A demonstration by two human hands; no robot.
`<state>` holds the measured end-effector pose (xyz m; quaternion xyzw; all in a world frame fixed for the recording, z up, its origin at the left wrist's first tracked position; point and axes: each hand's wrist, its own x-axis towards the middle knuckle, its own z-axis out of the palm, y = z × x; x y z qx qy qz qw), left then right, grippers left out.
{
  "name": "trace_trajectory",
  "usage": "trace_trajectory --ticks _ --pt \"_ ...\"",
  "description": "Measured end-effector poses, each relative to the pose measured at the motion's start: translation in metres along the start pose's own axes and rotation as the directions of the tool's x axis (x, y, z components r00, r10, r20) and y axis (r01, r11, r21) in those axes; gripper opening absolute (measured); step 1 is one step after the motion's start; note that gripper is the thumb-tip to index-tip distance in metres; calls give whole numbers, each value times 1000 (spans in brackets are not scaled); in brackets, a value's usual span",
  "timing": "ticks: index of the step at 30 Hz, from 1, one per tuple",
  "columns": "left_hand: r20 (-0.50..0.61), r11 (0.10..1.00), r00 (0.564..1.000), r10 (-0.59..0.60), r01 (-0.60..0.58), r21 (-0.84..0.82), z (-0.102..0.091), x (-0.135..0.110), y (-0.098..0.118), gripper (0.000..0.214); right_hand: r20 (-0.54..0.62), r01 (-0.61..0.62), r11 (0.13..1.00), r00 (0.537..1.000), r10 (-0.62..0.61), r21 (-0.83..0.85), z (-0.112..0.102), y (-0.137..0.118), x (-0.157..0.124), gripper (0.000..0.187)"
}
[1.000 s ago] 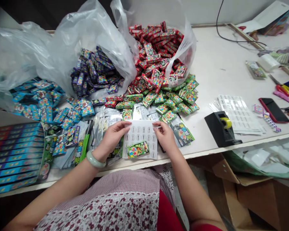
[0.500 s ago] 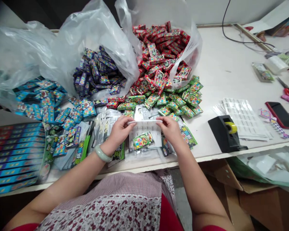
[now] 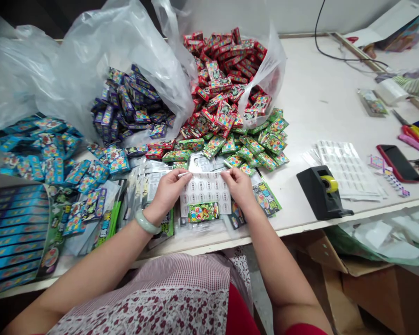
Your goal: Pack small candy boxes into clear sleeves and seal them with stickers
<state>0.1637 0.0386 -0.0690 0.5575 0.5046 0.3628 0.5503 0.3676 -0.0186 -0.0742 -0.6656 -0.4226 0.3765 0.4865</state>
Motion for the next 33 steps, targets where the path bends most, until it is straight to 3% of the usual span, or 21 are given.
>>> trace_trajectory --ticks 7,12,18,25,33 --pt "70 1000 998 -5 7 -25 -2 -3 2 19 63 -7 997 998 2 78 -6 4 0 27" --pt "74 999 997 17 -21 50 -5 -3 0 16 82 -3 999 997 6 -38 -12 7 -1 29" --pt "132 997 990 44 -51 51 -3 -5 1 12 313 43 995 950 -13 -89 -19 -6 4 25" --pt "151 995 988 21 -35 90 -4 -10 4 14 424 104 961 905 16 -258 -14 -13 10 22" --pt "200 998 980 16 -26 52 -4 -11 3 14 413 13 976 908 78 -215 -20 -12 7 20"
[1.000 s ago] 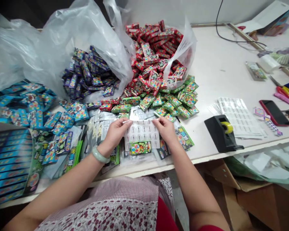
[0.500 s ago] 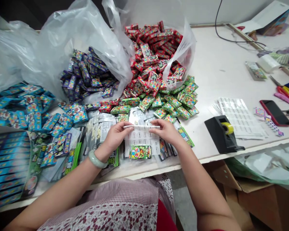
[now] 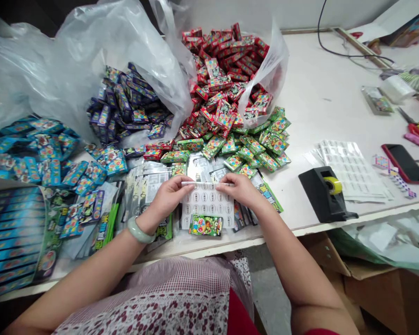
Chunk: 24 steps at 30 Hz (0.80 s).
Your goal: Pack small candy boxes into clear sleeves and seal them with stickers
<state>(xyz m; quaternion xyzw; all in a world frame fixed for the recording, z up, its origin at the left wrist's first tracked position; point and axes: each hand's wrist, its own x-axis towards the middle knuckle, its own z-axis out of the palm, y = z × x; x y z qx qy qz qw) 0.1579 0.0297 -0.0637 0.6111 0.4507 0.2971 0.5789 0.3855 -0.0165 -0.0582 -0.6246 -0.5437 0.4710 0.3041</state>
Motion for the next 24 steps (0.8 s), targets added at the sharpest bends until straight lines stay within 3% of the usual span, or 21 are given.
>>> trace_trajectory --ticks 6,11,16,24 --pt "19 998 999 34 -35 48 4 -1 2 9 49 73 996 996 -71 -46 3 -4 2 16" --pt "8 993 1000 -1 0 118 4 -4 3 17 118 83 991 990 -71 -107 4 -2 3 17" --pt "27 999 1000 -2 1 48 5 -4 0 10 94 45 996 995 -37 -78 7 1 2 13" --pt "47 998 999 17 -20 65 4 -5 -2 10 52 102 991 994 -98 -81 15 6 0 14"
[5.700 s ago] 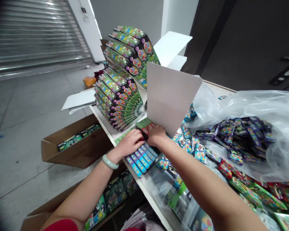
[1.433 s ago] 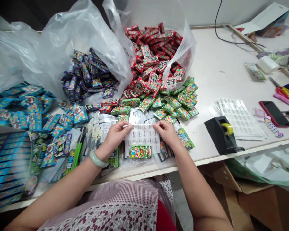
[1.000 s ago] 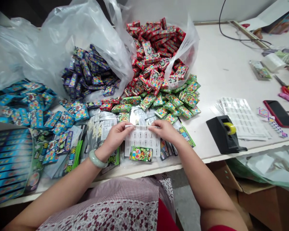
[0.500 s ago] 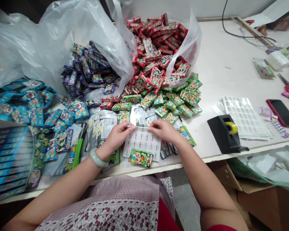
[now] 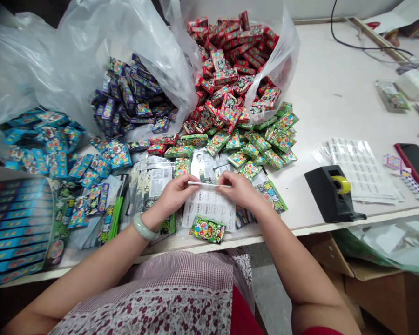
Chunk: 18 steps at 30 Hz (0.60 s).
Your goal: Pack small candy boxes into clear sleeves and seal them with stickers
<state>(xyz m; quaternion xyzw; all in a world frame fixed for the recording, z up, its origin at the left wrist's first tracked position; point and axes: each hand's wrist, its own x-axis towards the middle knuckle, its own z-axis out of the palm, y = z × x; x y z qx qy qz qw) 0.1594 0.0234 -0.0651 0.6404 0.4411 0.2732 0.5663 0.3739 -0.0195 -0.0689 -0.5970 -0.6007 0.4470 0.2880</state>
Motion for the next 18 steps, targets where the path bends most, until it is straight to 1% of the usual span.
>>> trace_trajectory --ticks 4,7,11,14,17,18 --pt "5 999 1000 -27 27 36 -1 -1 4 15 -10 -10 998 1000 11 57 2 2 -1 12" --pt "-2 996 999 -46 46 82 -2 -1 6 18 -35 4 997 999 -2 74 3 2 -1 12" --pt "-8 991 998 -65 65 115 -2 1 5 21 -58 9 998 998 -6 57 3 5 -1 12" --pt "9 992 997 -80 79 94 -2 0 4 18 -57 16 999 998 -14 37 3 8 -2 13" --pt "13 996 997 -77 76 56 0 0 3 14 -39 13 999 999 -14 -37 1 6 -2 25" --pt "12 996 997 -72 72 44 1 0 3 14 -17 8 998 1000 -9 -69 1 5 -2 25"
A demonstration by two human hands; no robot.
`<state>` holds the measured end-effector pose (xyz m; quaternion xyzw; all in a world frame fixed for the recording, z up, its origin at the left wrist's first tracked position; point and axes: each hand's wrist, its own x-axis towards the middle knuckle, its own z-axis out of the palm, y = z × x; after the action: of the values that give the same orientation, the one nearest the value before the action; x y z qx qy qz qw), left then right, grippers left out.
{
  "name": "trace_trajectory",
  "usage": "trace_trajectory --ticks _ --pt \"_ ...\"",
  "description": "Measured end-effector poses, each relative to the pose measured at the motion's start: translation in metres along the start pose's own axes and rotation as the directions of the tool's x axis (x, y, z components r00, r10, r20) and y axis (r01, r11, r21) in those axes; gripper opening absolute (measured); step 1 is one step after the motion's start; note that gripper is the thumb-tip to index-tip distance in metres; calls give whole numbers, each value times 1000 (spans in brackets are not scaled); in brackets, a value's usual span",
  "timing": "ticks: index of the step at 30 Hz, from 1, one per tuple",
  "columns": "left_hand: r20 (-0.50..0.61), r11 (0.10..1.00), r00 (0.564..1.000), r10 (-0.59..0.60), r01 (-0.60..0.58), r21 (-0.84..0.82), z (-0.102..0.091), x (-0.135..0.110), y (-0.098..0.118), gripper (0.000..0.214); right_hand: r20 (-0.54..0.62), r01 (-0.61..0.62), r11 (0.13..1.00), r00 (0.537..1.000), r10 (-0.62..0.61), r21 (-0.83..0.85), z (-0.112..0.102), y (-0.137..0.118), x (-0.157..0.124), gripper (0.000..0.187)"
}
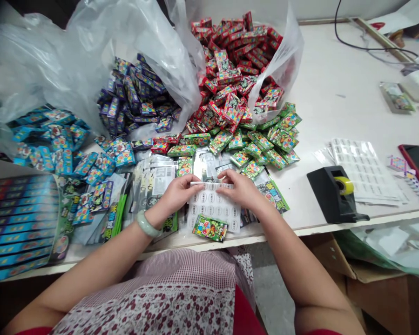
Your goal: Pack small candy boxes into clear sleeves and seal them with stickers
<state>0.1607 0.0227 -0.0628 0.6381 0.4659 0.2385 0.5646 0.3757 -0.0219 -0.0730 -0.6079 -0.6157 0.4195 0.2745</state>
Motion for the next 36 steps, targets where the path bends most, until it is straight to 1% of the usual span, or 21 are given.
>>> trace_trajectory --ticks 2,4,7,10,15,19,21,24,27,30,33,36 --pt "-5 1000 1000 11 -11 -26 1 0 -1 15 48 -10 999 999 12 -37 -1 -2 0 16" --pt "-6 998 1000 25 -25 -52 2 -1 -2 15 69 -29 999 997 31 -31 -2 -3 0 8" --pt "-1 998 999 53 -53 -25 1 -2 -3 17 74 -51 999 996 51 -7 -3 -3 -1 11" --pt "3 997 998 70 -70 37 -1 -4 -1 26 82 -53 999 995 52 1 -4 -2 -2 12" --pt "22 995 996 87 -88 54 -2 -4 5 22 109 -62 998 992 59 22 -4 -1 -2 14" --pt "35 994 996 87 -89 66 -1 -4 4 27 136 -66 997 989 61 33 -4 2 -1 13" --pt "35 997 997 74 -75 15 -1 -4 3 19 145 -67 997 988 61 40 -5 3 -1 13" --pt "-15 996 997 80 -81 -44 1 -5 1 11 155 -71 997 986 64 35 -5 2 -1 13" --pt "-29 994 994 109 -109 -7 1 -6 0 11 151 -73 997 986 70 17 -5 2 -2 14" --pt "-10 990 990 141 -141 -17 2 -6 -1 6 151 -66 998 986 64 9 -5 1 -2 13" --pt "-5 989 989 145 -145 -24 2 -6 -2 3 157 -61 998 986 60 6 -5 0 -2 12" --pt "-4 988 989 151 -151 -13 2 -6 -1 5 155 -66 998 986 66 -8 -5 -1 -3 11"
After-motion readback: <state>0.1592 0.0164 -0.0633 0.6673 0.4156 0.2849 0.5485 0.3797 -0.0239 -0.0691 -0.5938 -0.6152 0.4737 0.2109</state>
